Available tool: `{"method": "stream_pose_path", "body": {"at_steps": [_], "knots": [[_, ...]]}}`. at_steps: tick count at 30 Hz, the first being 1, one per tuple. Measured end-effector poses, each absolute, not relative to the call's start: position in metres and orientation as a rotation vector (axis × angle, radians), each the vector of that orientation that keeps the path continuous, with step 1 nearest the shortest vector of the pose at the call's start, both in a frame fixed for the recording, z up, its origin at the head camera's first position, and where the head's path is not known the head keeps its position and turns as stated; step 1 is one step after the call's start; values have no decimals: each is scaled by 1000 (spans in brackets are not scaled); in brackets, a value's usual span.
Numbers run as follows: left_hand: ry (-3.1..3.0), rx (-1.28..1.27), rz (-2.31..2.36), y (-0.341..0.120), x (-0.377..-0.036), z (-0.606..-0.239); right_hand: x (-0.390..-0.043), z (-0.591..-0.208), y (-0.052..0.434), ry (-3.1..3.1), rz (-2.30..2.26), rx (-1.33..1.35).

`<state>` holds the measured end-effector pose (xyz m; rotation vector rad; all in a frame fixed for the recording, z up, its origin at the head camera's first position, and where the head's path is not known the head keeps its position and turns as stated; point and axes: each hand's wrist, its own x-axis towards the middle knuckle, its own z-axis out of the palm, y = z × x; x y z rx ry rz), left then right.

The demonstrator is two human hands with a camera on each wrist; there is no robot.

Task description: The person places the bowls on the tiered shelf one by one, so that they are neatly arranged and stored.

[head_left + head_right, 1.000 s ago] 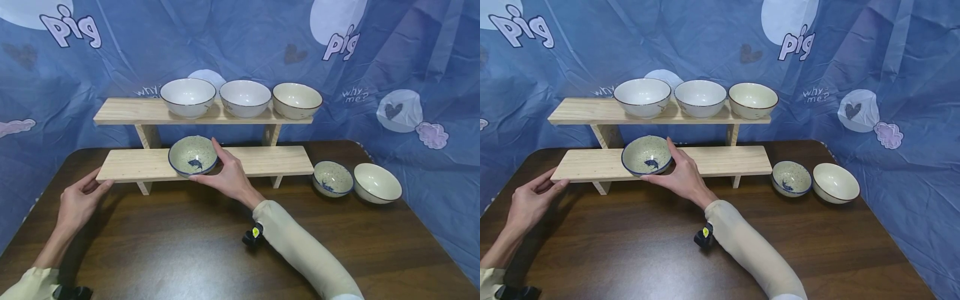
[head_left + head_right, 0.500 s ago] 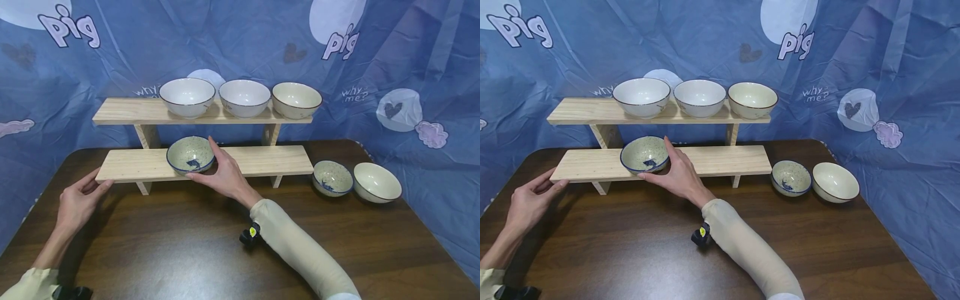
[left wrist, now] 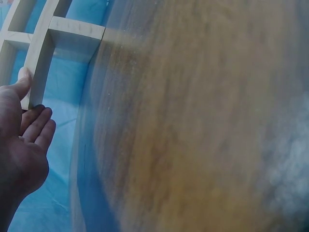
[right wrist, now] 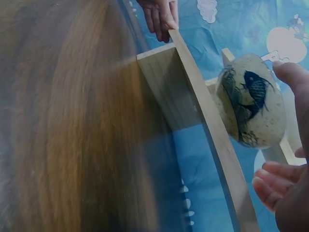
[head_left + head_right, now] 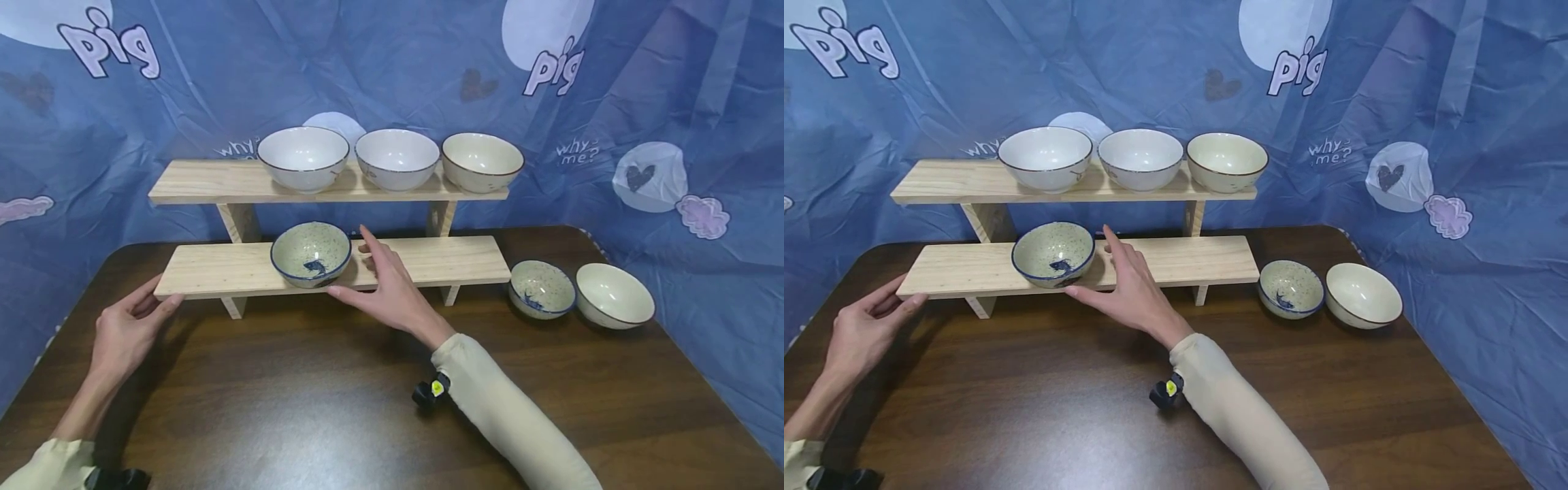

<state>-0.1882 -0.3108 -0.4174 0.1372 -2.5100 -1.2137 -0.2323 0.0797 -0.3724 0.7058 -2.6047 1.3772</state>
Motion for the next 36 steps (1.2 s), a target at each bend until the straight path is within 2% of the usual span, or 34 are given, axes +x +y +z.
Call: {"method": "stream_pose_path", "body": {"at_steps": [8,21,36], "knots": [[-2505,142,-1215,-311,-188,-417,-219,-373,107,-2584,1383,774],[-2494,133,-1232,-310,-188,-417,-200,-381,157,-2640,1231,723],[-2507,136,-1227,-311,-189,-417,-169,-390,231,-2618,1139,471]]}}
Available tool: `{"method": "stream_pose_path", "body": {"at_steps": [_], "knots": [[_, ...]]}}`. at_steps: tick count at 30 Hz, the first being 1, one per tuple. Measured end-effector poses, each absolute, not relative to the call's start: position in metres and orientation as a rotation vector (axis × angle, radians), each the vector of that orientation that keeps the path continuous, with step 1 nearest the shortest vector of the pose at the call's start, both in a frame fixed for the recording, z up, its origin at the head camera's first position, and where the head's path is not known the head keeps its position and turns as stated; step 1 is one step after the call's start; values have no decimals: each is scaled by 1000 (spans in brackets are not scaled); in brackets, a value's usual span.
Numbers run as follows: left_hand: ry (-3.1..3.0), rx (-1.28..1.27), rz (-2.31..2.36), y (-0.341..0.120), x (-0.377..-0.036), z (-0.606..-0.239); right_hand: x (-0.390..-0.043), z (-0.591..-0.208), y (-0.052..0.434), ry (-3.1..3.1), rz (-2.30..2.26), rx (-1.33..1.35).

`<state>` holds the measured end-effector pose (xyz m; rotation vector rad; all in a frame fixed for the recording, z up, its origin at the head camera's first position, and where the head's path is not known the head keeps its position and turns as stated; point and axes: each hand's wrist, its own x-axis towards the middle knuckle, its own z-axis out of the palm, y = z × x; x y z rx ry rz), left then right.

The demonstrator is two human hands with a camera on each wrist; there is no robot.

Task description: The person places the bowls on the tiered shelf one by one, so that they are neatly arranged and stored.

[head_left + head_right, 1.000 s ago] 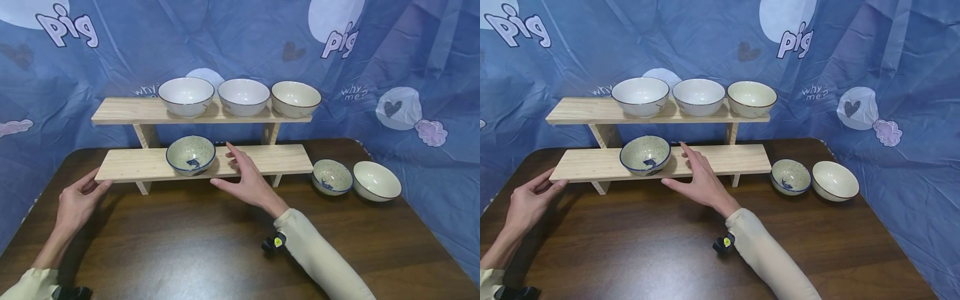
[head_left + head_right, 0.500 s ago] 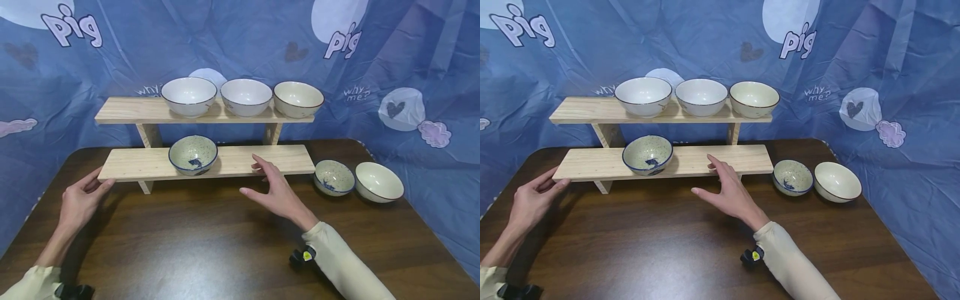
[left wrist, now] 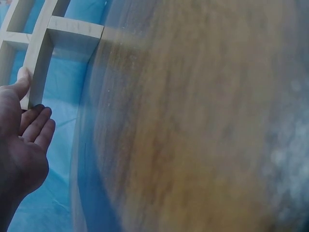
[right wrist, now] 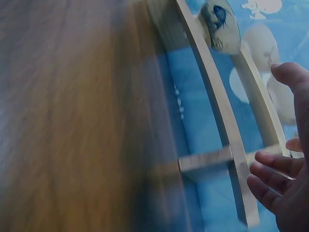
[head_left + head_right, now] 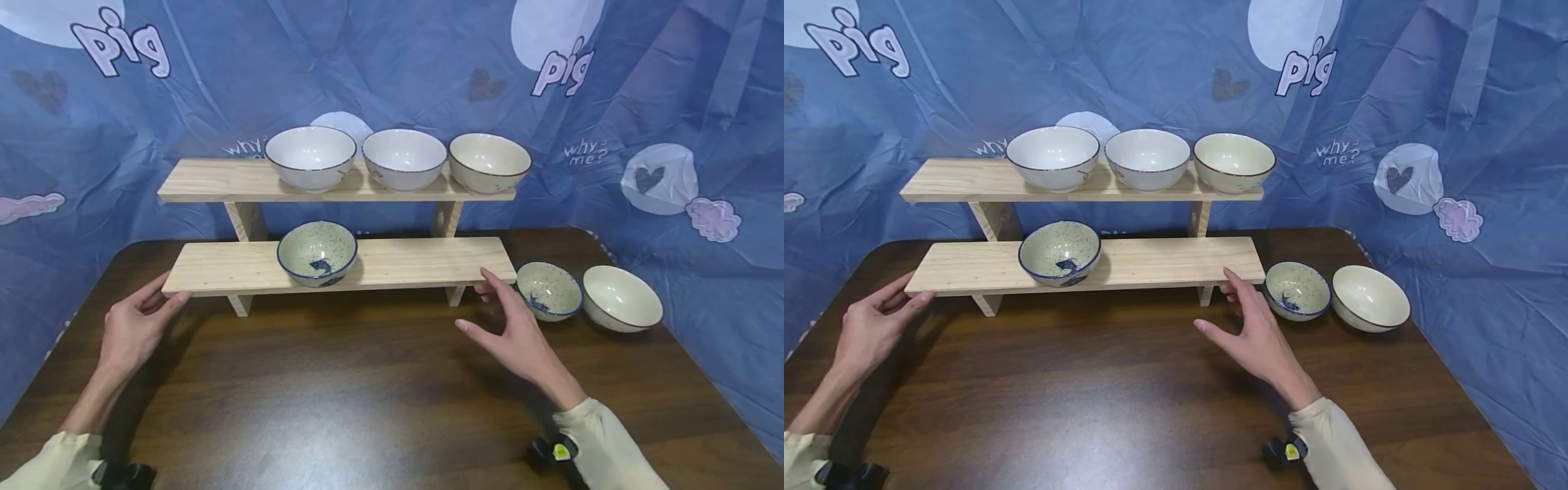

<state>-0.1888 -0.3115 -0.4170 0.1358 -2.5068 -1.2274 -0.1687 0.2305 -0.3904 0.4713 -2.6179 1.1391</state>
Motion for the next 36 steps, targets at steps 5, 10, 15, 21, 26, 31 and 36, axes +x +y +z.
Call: {"method": "stream_pose_path", "body": {"at_steps": [5,10,15,21,26,31,36], "knots": [[-2513,140,-1229,-311,-188,-417,-159,-396,252,-2630,1127,352],[-2503,139,-1245,-311,-188,-417,-151,-396,266,-2651,1118,257],[-2505,138,-1238,-310,-188,-417,-142,-398,279,-2651,1072,193],[-2503,138,-1233,-311,-188,-417,-134,-403,293,-2632,1013,143],[-2494,135,-1242,-310,-188,-417,-131,-404,304,-2615,997,101],[-2493,138,-1252,-310,-187,-417,-130,-405,312,-2596,980,52],[-2497,147,-1268,-310,-188,-416,-131,-406,318,-2572,951,-5]]}}
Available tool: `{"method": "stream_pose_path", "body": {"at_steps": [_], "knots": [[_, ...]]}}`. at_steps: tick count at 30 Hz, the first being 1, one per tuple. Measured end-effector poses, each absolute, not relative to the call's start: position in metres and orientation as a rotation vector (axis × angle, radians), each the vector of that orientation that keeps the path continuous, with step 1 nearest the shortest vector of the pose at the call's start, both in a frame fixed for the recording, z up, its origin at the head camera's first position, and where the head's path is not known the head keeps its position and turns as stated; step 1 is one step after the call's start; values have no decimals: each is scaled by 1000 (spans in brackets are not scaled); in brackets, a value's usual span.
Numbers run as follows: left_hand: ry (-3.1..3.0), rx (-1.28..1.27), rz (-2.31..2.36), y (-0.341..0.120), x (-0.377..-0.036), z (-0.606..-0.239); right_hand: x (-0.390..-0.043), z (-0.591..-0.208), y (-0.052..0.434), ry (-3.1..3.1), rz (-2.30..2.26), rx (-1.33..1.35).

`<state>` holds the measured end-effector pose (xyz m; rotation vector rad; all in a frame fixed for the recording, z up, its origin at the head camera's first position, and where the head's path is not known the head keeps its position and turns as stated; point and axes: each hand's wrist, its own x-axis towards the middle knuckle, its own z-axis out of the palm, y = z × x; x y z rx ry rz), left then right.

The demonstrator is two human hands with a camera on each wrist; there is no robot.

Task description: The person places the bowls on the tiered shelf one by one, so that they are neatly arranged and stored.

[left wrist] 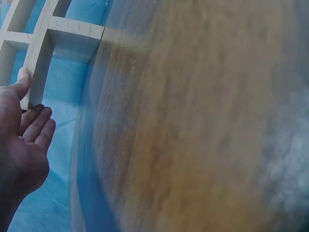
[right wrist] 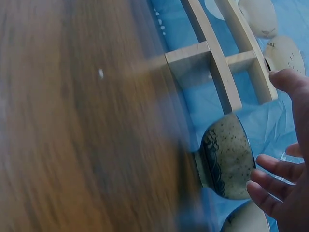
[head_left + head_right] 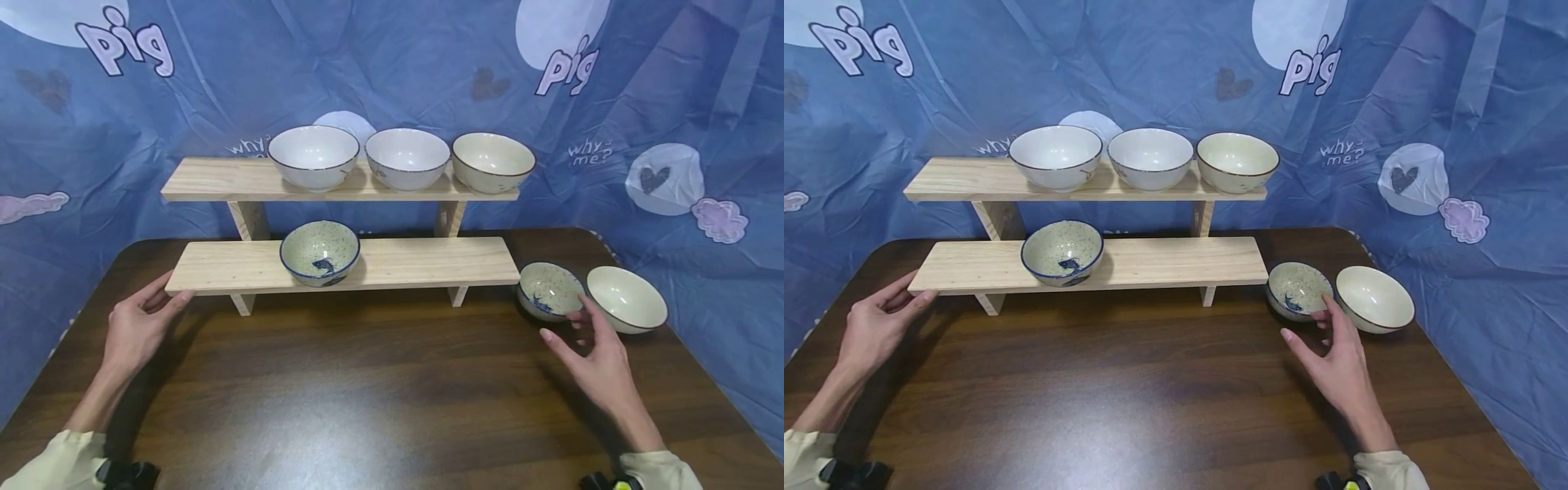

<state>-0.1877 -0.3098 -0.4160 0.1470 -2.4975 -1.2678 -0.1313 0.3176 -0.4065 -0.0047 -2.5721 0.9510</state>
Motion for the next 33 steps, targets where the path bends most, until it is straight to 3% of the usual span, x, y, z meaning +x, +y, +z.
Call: {"method": "stream_pose_path", "body": {"at_steps": [33], "knots": [[-2532,177,-1247,-312,-188,-415,-175,-419,338,-2804,946,-206]]}}
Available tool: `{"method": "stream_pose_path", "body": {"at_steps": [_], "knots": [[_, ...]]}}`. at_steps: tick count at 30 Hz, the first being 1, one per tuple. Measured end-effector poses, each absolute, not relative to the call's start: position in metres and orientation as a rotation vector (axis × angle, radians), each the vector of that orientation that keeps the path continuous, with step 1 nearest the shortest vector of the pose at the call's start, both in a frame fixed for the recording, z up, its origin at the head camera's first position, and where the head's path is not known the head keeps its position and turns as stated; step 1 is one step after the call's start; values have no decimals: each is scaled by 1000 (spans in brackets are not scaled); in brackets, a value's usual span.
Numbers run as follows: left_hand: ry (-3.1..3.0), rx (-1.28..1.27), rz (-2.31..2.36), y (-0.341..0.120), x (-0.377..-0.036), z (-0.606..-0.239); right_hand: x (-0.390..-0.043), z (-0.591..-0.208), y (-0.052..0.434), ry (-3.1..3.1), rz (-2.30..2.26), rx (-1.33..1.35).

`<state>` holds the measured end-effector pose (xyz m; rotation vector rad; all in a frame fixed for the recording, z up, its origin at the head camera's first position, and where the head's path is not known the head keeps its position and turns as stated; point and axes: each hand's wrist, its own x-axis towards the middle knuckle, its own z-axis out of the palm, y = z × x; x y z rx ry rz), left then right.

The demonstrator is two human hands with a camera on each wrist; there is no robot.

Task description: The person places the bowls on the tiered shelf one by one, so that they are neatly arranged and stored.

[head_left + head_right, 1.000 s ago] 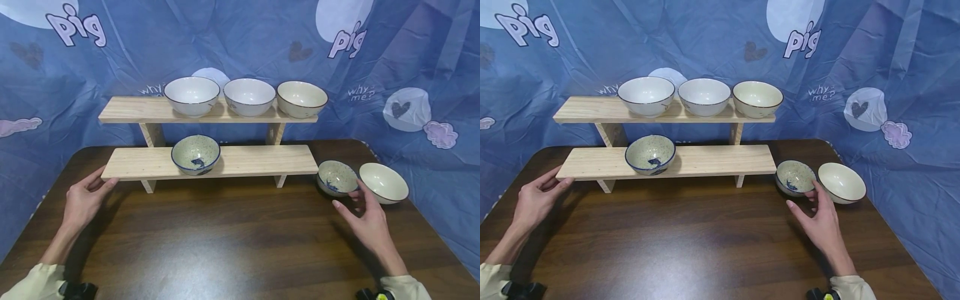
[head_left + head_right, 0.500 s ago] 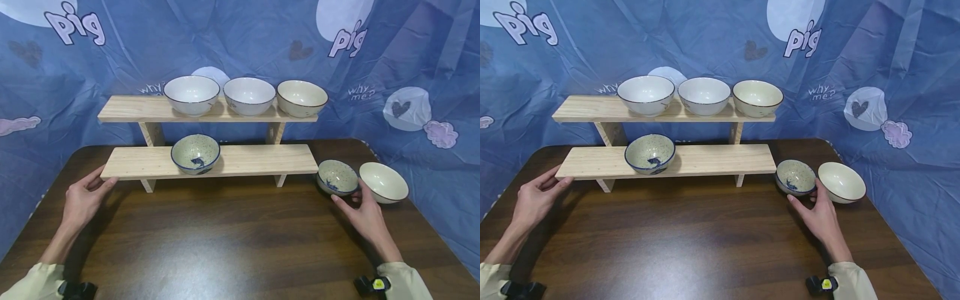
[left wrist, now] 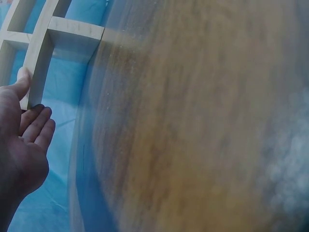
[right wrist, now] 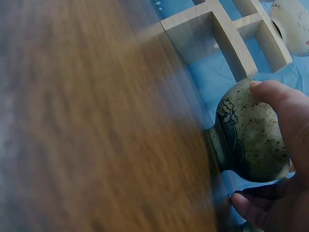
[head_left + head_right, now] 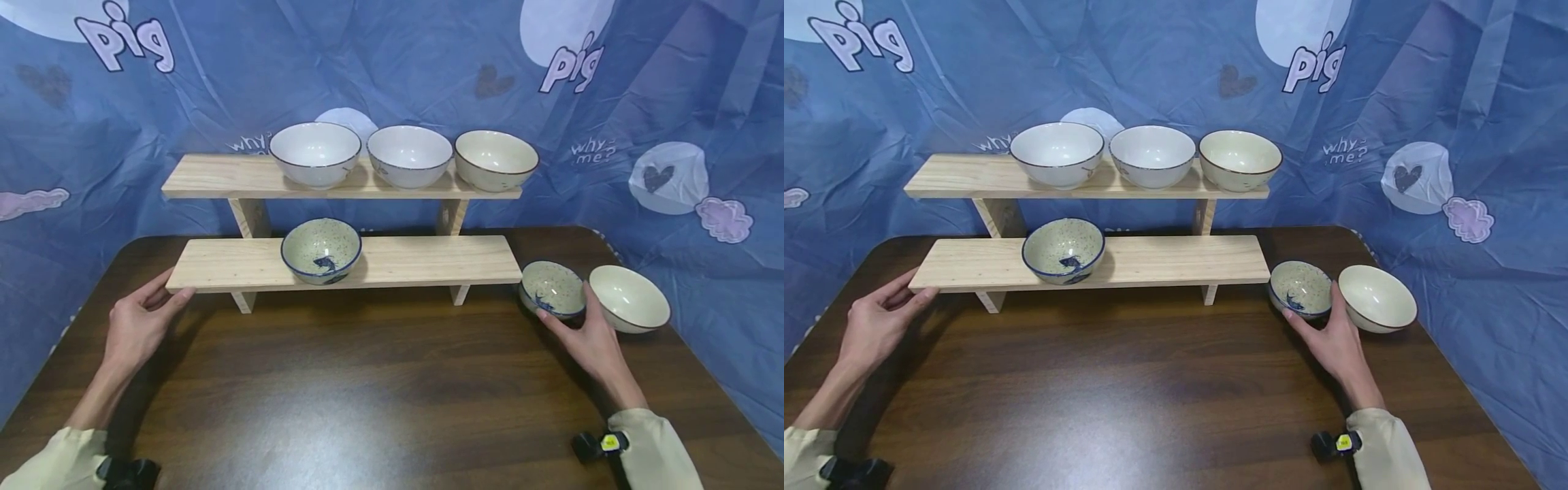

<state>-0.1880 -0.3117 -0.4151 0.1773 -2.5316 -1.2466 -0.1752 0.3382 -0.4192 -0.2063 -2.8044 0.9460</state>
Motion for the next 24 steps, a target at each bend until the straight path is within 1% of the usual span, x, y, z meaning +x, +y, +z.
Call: {"method": "stream_pose_path", "body": {"at_steps": [7,24], "knots": [[-2520,171,-1259,-312,-188,-416,-179,-419,337,-2832,963,-254],[-2519,174,-1243,-310,-188,-415,-185,-425,338,-2796,998,-202]]}}
